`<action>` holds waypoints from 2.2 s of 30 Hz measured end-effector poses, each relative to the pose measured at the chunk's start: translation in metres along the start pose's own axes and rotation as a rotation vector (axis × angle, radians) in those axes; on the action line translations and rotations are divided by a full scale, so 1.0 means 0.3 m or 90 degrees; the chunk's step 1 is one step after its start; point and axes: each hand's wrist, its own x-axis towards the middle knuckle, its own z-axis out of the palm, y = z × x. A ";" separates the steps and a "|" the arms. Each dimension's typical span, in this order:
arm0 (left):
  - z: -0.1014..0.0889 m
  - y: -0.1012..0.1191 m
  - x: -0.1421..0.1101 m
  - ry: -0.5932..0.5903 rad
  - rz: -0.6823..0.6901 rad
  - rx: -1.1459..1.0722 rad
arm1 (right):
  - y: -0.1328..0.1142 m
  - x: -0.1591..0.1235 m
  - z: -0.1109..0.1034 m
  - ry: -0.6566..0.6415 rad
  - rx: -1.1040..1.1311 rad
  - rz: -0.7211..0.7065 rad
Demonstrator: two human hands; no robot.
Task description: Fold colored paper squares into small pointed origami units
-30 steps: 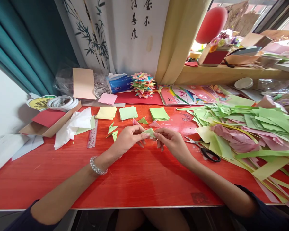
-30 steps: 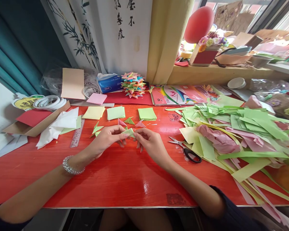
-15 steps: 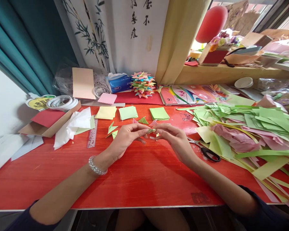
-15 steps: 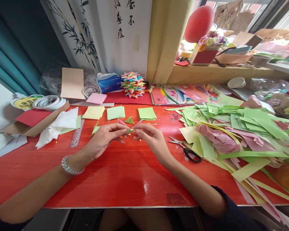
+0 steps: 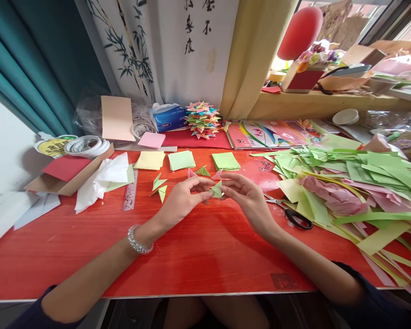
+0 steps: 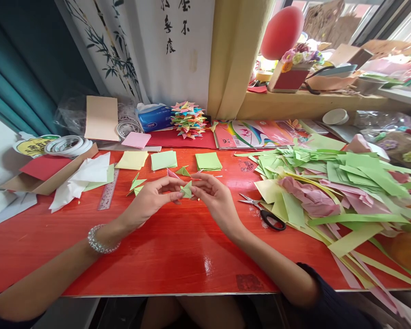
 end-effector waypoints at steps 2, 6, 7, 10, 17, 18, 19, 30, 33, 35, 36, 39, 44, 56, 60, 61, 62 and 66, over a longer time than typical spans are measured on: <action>0.002 -0.005 -0.001 0.010 -0.011 -0.024 | 0.003 0.000 0.002 -0.007 -0.001 0.009; 0.002 -0.008 0.001 0.035 -0.023 -0.048 | 0.006 0.002 -0.001 -0.046 -0.039 0.043; 0.001 -0.007 0.001 0.031 -0.027 -0.046 | 0.005 0.002 -0.002 -0.046 -0.049 0.046; -0.001 0.004 0.002 0.013 -0.042 -0.047 | 0.005 -0.001 -0.001 -0.024 -0.069 0.030; -0.021 0.038 0.001 0.006 -0.009 0.002 | -0.013 0.008 0.016 -0.055 -0.136 -0.024; -0.036 0.040 0.006 0.043 0.012 0.016 | -0.022 0.021 0.016 -0.073 -0.162 -0.031; -0.055 0.041 0.012 0.096 0.037 0.022 | -0.032 0.040 0.015 -0.083 -0.195 -0.042; -0.170 0.000 0.054 0.328 0.138 -0.056 | 0.033 0.188 0.079 -0.219 -0.679 -0.195; -0.161 -0.004 0.053 0.332 0.135 -0.038 | 0.058 0.146 0.087 -0.262 -0.707 -0.219; -0.156 -0.002 0.052 0.320 0.134 -0.016 | 0.061 0.124 0.084 -0.284 -0.714 -0.225; -0.153 -0.001 0.052 0.306 0.130 -0.008 | 0.060 0.118 0.082 -0.278 -0.710 -0.217; -0.144 -0.005 0.052 0.231 0.103 0.000 | 0.056 0.120 0.078 -0.233 -0.680 -0.176; -0.129 -0.022 0.053 0.163 0.052 0.020 | 0.061 0.127 0.090 -0.262 -0.617 -0.135; -0.080 -0.002 0.026 0.065 0.040 -0.006 | -0.022 0.074 0.011 -0.104 0.004 0.069; -0.059 0.001 0.010 0.025 0.046 0.067 | -0.026 0.054 0.012 -0.111 0.090 0.056; -0.055 0.002 0.006 0.022 0.053 0.093 | -0.023 0.049 0.012 -0.118 0.096 0.056; -0.052 0.004 0.001 0.020 0.061 0.115 | -0.021 0.045 0.010 -0.123 0.097 0.057; -0.041 0.013 -0.014 0.019 0.087 0.133 | -0.029 0.029 -0.005 -0.110 0.060 0.020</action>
